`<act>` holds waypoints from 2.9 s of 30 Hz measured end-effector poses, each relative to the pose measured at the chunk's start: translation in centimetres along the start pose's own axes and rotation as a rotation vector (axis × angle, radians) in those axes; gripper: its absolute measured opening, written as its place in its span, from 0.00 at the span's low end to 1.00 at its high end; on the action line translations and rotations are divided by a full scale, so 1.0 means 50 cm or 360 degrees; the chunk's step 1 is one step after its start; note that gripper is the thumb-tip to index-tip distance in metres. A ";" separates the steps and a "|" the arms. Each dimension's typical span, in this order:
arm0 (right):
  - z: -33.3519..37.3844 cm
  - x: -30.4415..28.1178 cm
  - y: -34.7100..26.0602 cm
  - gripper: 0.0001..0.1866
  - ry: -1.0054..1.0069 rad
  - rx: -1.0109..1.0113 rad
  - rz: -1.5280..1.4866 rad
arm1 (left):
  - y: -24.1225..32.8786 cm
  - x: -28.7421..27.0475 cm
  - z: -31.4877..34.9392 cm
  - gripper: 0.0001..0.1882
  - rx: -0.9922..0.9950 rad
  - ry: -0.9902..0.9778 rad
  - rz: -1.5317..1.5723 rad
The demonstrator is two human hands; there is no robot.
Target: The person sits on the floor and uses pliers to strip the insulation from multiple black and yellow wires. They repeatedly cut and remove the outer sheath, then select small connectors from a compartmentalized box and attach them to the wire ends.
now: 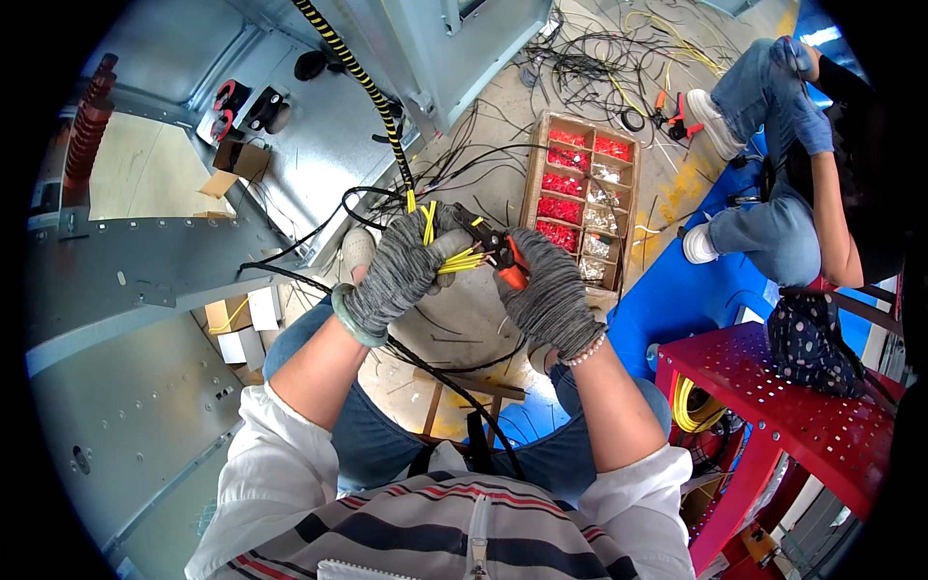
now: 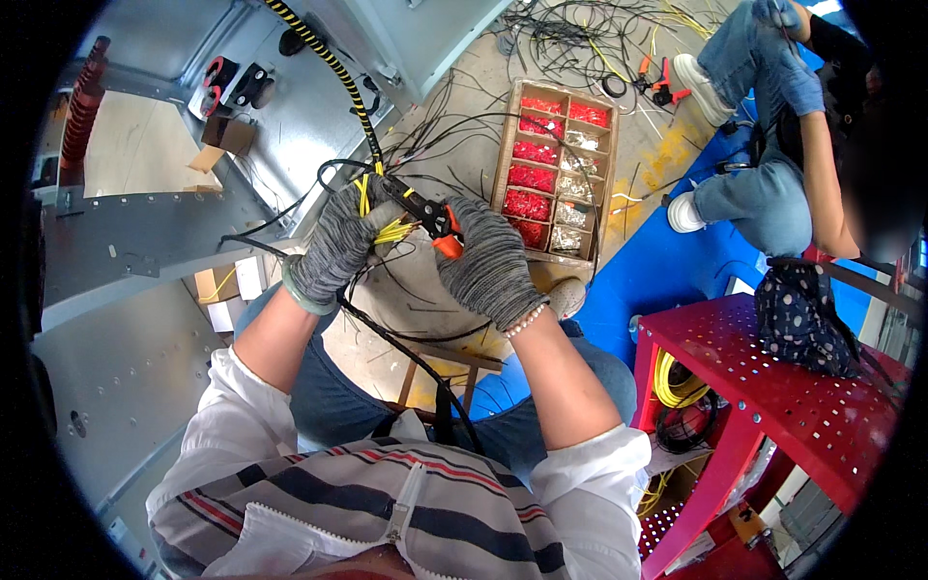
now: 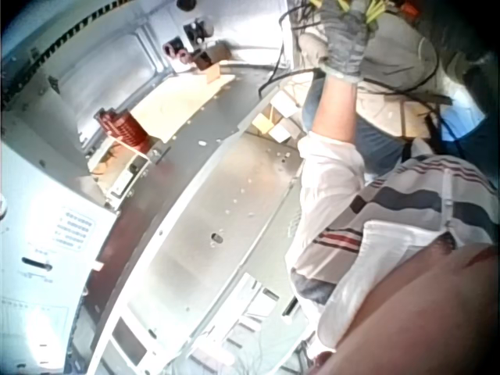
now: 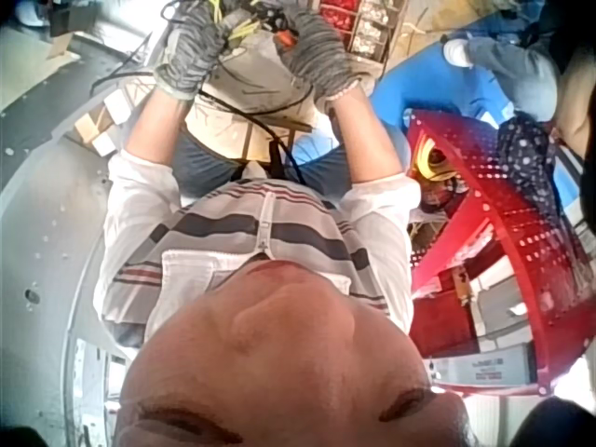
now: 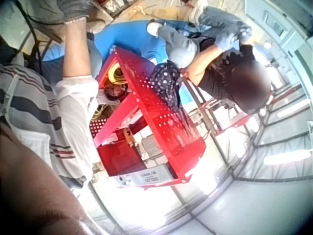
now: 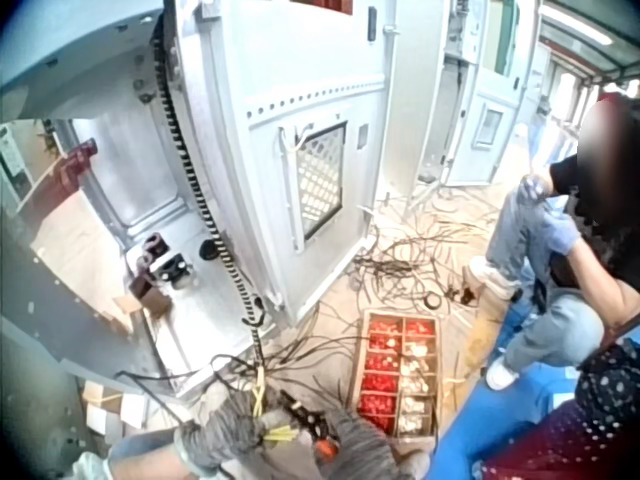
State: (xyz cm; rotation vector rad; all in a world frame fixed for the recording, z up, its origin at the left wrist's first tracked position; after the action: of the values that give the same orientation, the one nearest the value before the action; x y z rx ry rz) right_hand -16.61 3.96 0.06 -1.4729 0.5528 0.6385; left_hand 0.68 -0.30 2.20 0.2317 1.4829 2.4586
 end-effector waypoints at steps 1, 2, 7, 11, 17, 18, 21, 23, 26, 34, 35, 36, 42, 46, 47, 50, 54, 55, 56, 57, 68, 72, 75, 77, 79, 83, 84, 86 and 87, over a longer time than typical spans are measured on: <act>0.000 0.000 -0.002 0.24 0.0018 -0.0003 0.0019 | -0.003 -0.003 -0.002 0.08 -0.0007 -0.0012 -0.0007; 0.000 -0.001 -0.006 0.23 0.0035 -0.0006 0.0038 | -0.003 -0.006 -0.002 0.09 -0.0004 -0.0031 -0.0007; 0.000 0.004 -0.006 0.21 -0.0088 0.0086 -0.0067 | 0.004 -0.007 0.003 0.10 0.0113 0.0018 0.0021; -0.006 0.005 -0.002 0.20 -0.0303 0.0128 -0.0409 | -0.027 -0.018 -0.008 0.08 0.0566 0.0009 -0.0030; 0.006 0.008 -0.019 0.21 0.0153 -0.0098 -0.0083 | -0.011 -0.008 0.000 0.10 0.0338 0.0093 0.0259; 0.007 0.005 -0.023 0.22 0.0236 -0.0159 -0.0010 | -0.016 -0.009 0.001 0.11 0.0300 0.0101 0.0289; 0.009 0.003 -0.016 0.22 0.0381 -0.0257 0.0134 | -0.023 -0.004 -0.003 0.12 0.0296 0.0136 0.0323; 0.007 0.001 -0.019 0.21 0.0425 -0.0274 0.0093 | -0.021 -0.001 -0.003 0.12 0.0318 0.0146 0.0313; 0.006 0.005 -0.007 0.21 0.0016 0.0036 -0.0334 | -0.015 -0.004 -0.003 0.11 0.0359 0.0105 0.0242; 0.007 -0.010 -0.029 0.20 0.0451 -0.0214 0.0059 | -0.020 0.004 -0.008 0.08 0.0419 0.0208 0.0289; 0.001 -0.017 -0.033 0.20 0.0489 -0.0176 0.0105 | -0.022 0.002 -0.006 0.08 0.0364 0.0235 0.0302; -0.010 -0.027 -0.034 0.20 0.0526 -0.0138 0.0151 | -0.025 -0.003 -0.003 0.08 0.0309 0.0262 0.0314; -0.006 0.006 -0.006 0.14 0.0231 0.0285 -0.1060 | -0.073 -0.023 -0.010 0.14 0.0508 0.0124 -0.0227; -0.010 -0.013 -0.006 0.15 0.0137 0.0353 -0.1590 | -0.003 -0.002 0.005 0.18 0.0450 -0.0063 -0.1195; -0.010 -0.015 -0.001 0.15 0.0051 0.0114 -0.0929 | -0.022 0.005 0.007 0.18 0.0336 -0.0149 -0.0691; 0.000 -0.001 -0.013 0.17 0.0740 -0.0541 -0.0189 | -0.048 0.005 0.012 0.16 0.0178 -0.0107 0.0079; 0.000 -0.010 -0.039 0.21 0.0656 -0.0284 -0.0624 | -0.083 0.017 -0.014 0.15 0.0692 0.0315 -0.0214; -0.001 -0.014 -0.045 0.25 0.0451 -0.0244 -0.0748 | -0.093 0.013 -0.018 0.16 0.0452 0.0157 0.0162; 0.003 -0.022 -0.051 0.28 0.0318 -0.0234 -0.0674 | -0.118 0.002 -0.032 0.17 0.0396 0.0103 0.0326; 0.009 -0.023 -0.055 0.31 0.0178 -0.0224 -0.0615 | -0.140 -0.009 -0.042 0.19 0.0336 0.0061 0.0478; 0.014 -0.042 -0.022 0.22 0.0335 -0.0002 -0.0551 | -0.009 0.039 0.005 0.15 0.0027 0.0102 -0.0075; -0.007 -0.037 -0.002 0.16 0.0218 0.0068 -0.0507 | 0.002 0.048 0.028 0.17 0.0009 -0.0031 -0.0116; -0.013 -0.014 -0.010 0.14 0.0102 -0.0022 -0.0549 | -0.020 0.027 0.018 0.14 -0.0010 -0.0082 -0.0321; -0.012 -0.016 -0.015 0.15 0.0026 -0.0021 -0.0635 | -0.002 0.026 0.026 0.12 0.0059 -0.0103 -0.0665; -0.015 -0.013 -0.009 0.15 0.0020 -0.0134 -0.0722 | 0.009 0.026 0.030 0.14 0.0229 -0.0326 -0.0701; -0.019 -0.033 -0.044 0.16 -0.0030 -0.0131 -0.0662 | -0.063 -0.011 0.009 0.19 0.0082 -0.0466 -0.0089; -0.022 -0.029 -0.047 0.16 0.0003 -0.0181 -0.0684 | -0.065 -0.018 0.015 0.19 0.0120 -0.0499 -0.0204; -0.021 -0.022 -0.047 0.16 0.0081 -0.0272 -0.0725 | -0.084 -0.027 0.009 0.16 0.0207 -0.0460 -0.0269; -0.023 -0.015 -0.050 0.16 0.0045 -0.0255 -0.0716 | -0.120 -0.045 -0.004 0.14 0.0263 -0.0369 -0.0225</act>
State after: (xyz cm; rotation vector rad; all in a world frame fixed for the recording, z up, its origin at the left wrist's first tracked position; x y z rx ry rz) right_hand -15.37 2.81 2.32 -1.6890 0.1800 0.3122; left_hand 3.61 1.54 -3.19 0.4140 1.5439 2.1209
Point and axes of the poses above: each hand's wrist, its own z-axis away from the middle knuckle, its own x-axis out of the palm, y = z × x, the point moved 1 cm from there along -z, towards the middle knuckle, and after that the axes turned 7 degrees about y, right-handed, at the moved point
